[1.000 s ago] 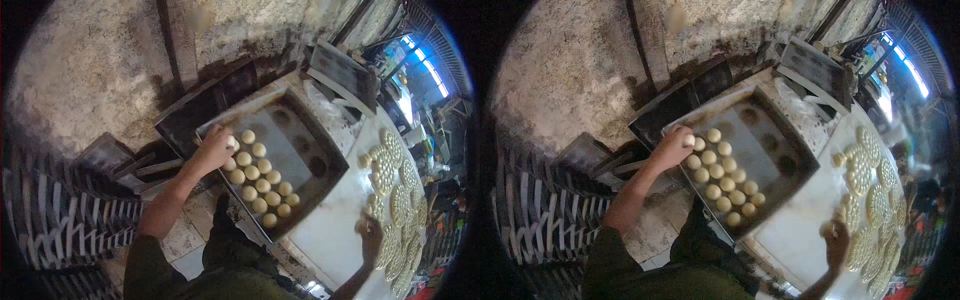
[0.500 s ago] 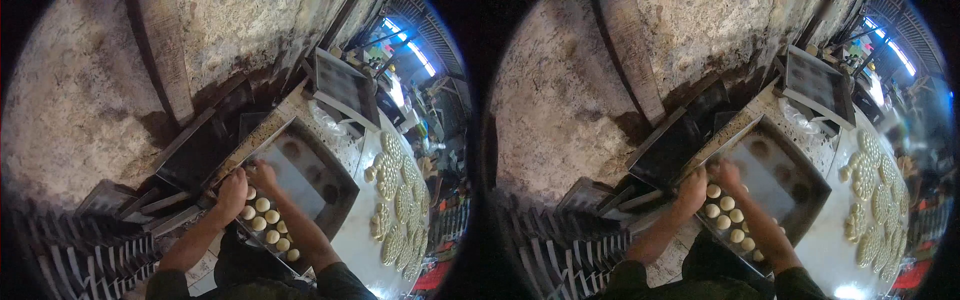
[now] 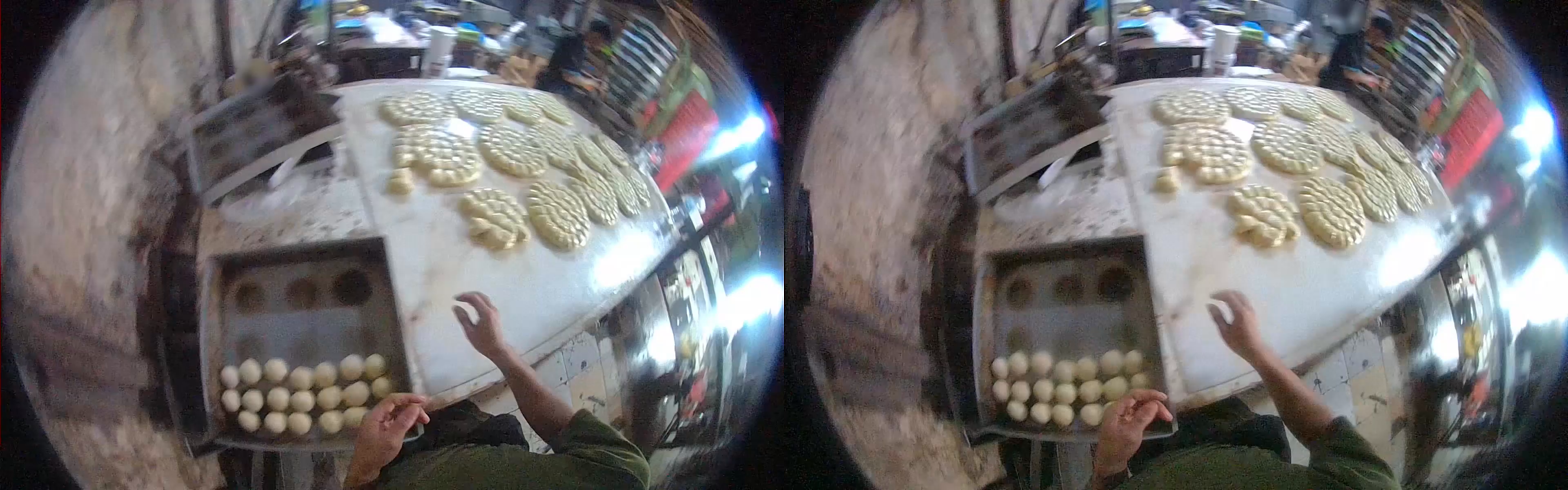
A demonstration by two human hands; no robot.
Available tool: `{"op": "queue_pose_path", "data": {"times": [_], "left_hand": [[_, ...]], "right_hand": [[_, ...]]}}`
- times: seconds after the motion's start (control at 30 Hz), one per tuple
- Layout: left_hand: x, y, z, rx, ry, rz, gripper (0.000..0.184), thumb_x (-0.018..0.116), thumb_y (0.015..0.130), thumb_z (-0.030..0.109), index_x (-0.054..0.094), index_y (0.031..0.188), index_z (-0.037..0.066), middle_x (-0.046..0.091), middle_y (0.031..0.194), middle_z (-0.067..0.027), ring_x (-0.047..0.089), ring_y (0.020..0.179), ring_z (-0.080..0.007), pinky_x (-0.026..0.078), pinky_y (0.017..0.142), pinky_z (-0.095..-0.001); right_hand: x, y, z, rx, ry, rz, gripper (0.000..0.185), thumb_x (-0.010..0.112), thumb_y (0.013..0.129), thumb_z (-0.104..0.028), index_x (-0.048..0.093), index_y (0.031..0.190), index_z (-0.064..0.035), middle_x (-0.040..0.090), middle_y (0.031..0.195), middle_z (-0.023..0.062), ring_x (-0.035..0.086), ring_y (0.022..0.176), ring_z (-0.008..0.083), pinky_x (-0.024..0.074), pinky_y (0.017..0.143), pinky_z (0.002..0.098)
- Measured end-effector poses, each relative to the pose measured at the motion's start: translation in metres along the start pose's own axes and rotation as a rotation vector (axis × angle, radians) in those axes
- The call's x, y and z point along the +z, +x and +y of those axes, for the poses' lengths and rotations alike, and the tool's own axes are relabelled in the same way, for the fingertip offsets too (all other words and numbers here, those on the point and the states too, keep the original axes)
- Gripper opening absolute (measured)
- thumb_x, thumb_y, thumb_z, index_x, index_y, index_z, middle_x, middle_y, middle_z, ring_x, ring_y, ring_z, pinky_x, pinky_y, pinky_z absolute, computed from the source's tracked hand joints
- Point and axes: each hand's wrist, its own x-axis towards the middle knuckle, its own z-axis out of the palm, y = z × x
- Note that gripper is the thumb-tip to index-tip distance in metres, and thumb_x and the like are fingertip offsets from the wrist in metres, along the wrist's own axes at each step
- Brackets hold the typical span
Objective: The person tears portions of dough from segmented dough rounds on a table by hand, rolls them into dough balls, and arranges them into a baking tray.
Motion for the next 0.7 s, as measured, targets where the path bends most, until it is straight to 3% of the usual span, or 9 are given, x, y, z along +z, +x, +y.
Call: {"op": "queue_pose_path", "data": {"times": [0.1,0.17,0.27,0.33,0.4,0.5,0.57,0.63,0.7], "left_hand": [[0.073,0.07,-0.024,0.086,-0.113,0.014,0.023,0.051,0.09,0.017,0.054,0.101,-0.003,0.06,0.082,-0.0091,0.058,0.076,-0.0151,0.046,0.075,-0.0288],[0.129,0.129,-0.035,0.06,-0.128,0.104,0.022,0.051,0.09,0.018,0.055,0.1,-0.001,0.06,0.082,-0.0079,0.057,0.075,-0.0152,0.047,0.073,-0.0289],[0.173,0.234,-0.076,0.069,0.207,0.268,0.028,0.053,0.089,0.028,0.058,0.093,0.001,0.06,0.081,-0.0086,0.057,0.074,-0.0166,0.046,0.069,-0.0282],[0.164,0.305,-0.111,0.254,0.517,0.474,0.03,0.053,0.087,0.031,0.058,0.088,0.002,0.061,0.081,-0.0117,0.057,0.077,-0.0232,0.045,0.071,-0.0337],[0.145,0.362,-0.119,0.299,1.016,0.568,0.031,0.053,0.085,0.031,0.059,0.087,0.001,0.061,0.085,-0.0146,0.055,0.086,-0.0304,0.042,0.079,-0.0408],[0.156,0.402,-0.1,0.148,1.201,0.643,0.034,0.051,0.084,0.032,0.059,0.088,0.0,0.062,0.091,-0.0163,0.053,0.095,-0.0332,0.039,0.086,-0.0439],[0.194,0.394,-0.096,0.041,1.136,0.637,0.039,0.05,0.083,0.037,0.06,0.089,0.0,0.061,0.094,-0.0188,0.052,0.097,-0.0341,0.04,0.084,-0.0465],[0.226,0.382,-0.108,-0.067,1.231,0.791,0.045,0.047,0.083,0.043,0.06,0.089,0.0,0.06,0.095,-0.0204,0.053,0.093,-0.036,0.041,0.079,-0.0495],[0.24,0.395,-0.112,-0.075,1.155,0.717,0.052,0.046,0.081,0.048,0.061,0.088,-0.001,0.06,0.093,-0.0215,0.055,0.085,-0.0374,0.043,0.072,-0.0516]], "right_hand": [[-0.086,-0.05,0.126,0.182,-0.267,0.184,0.019,0.062,0.078,-0.007,0.057,0.096,-0.0015,0.057,0.101,0.0138,0.052,0.098,0.0308,0.0422,0.085,0.0378],[-0.137,-0.072,0.167,0.495,-0.168,0.19,0.026,0.06,0.079,-0.011,0.055,0.102,-0.0014,0.053,0.108,0.0152,0.047,0.103,0.0335,0.0399,0.088,0.0398],[-0.174,-0.096,0.231,0.309,-0.423,0.233,0.03,0.058,0.08,-0.014,0.052,0.107,-0.0015,0.049,0.112,0.0166,0.044,0.106,0.0349,0.0376,0.09,0.0422],[-0.178,-0.095,0.238,0.296,-0.431,0.242,0.03,0.058,0.08,-0.014,0.053,0.106,-0.0019,0.05,0.111,0.0162,0.044,0.106,0.0344,0.0375,0.09,0.0423],[-0.174,-0.08,0.23,0.322,-0.489,0.261,0.028,0.059,0.078,-0.014,0.055,0.104,-0.0037,0.05,0.111,0.0142,0.044,0.106,0.0325,0.0369,0.09,0.0426],[-0.162,-0.059,0.234,0.316,-0.327,0.223,0.026,0.06,0.078,-0.015,0.056,0.102,-0.0054,0.051,0.11,0.0115,0.044,0.106,0.0308,0.0357,0.091,0.0421],[-0.158,-0.04,0.223,0.337,-0.343,0.221,0.026,0.06,0.077,-0.014,0.056,0.102,-0.0064,0.051,0.109,0.011,0.044,0.106,0.0304,0.0354,0.09,0.0413],[-0.147,-0.029,0.225,0.361,-0.368,0.235,0.026,0.06,0.076,-0.013,0.057,0.101,-0.0074,0.051,0.108,0.0104,0.043,0.106,0.0301,0.0351,0.09,0.0406],[-0.132,-0.031,0.246,0.351,-0.316,0.262,0.03,0.061,0.073,-0.012,0.056,0.103,-0.0092,0.05,0.11,0.0099,0.043,0.108,0.0294,0.0341,0.091,0.0395]]}}
